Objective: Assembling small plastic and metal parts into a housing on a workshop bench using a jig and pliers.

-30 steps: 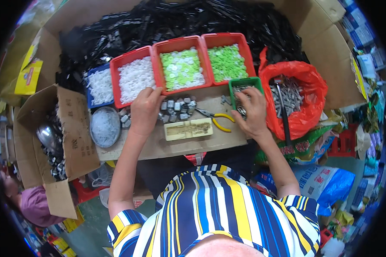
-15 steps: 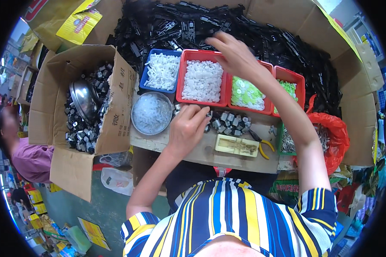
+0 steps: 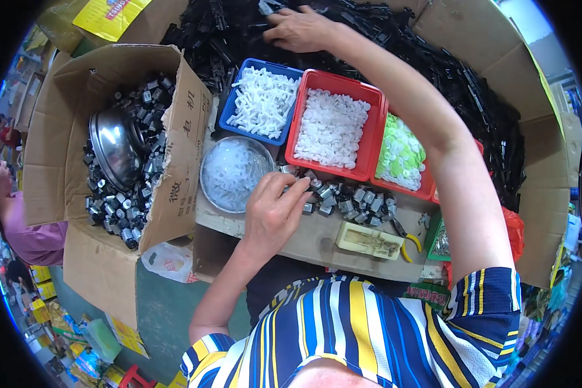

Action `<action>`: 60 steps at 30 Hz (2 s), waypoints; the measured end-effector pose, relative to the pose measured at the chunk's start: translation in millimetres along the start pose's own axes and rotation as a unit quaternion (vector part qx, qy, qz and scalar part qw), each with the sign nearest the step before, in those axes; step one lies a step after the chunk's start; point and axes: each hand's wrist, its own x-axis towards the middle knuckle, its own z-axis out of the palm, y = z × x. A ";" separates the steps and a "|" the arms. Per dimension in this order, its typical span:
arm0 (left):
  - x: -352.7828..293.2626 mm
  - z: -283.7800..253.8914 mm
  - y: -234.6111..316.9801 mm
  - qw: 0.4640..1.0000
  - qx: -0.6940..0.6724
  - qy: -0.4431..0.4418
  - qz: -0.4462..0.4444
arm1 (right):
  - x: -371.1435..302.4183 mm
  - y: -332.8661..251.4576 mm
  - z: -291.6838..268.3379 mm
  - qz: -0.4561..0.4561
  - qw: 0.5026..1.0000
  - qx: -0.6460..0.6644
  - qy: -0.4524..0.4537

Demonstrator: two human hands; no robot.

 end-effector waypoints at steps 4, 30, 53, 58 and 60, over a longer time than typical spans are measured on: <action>-5.8 -0.3 -4.7 1.000 -0.007 -0.008 -0.007 | -47.8 43.7 -0.8 0.044 0.996 -0.066 -0.031; -21.9 -15.5 -9.8 0.999 -0.023 0.021 -0.022 | 50.7 -121.7 -51.1 -0.063 0.980 0.117 -0.146; -30.5 -21.7 -21.7 0.998 -0.021 0.018 -0.051 | -47.6 46.9 -51.9 0.146 0.988 -0.039 -0.024; -21.5 -20.3 -11.4 0.999 -0.013 0.023 -0.046 | 11.6 -24.9 -36.2 -0.087 0.994 0.048 0.048; -17.5 -17.4 -7.4 0.998 -0.016 0.025 -0.048 | 20.0 -42.1 -30.0 -0.087 0.996 -0.029 0.001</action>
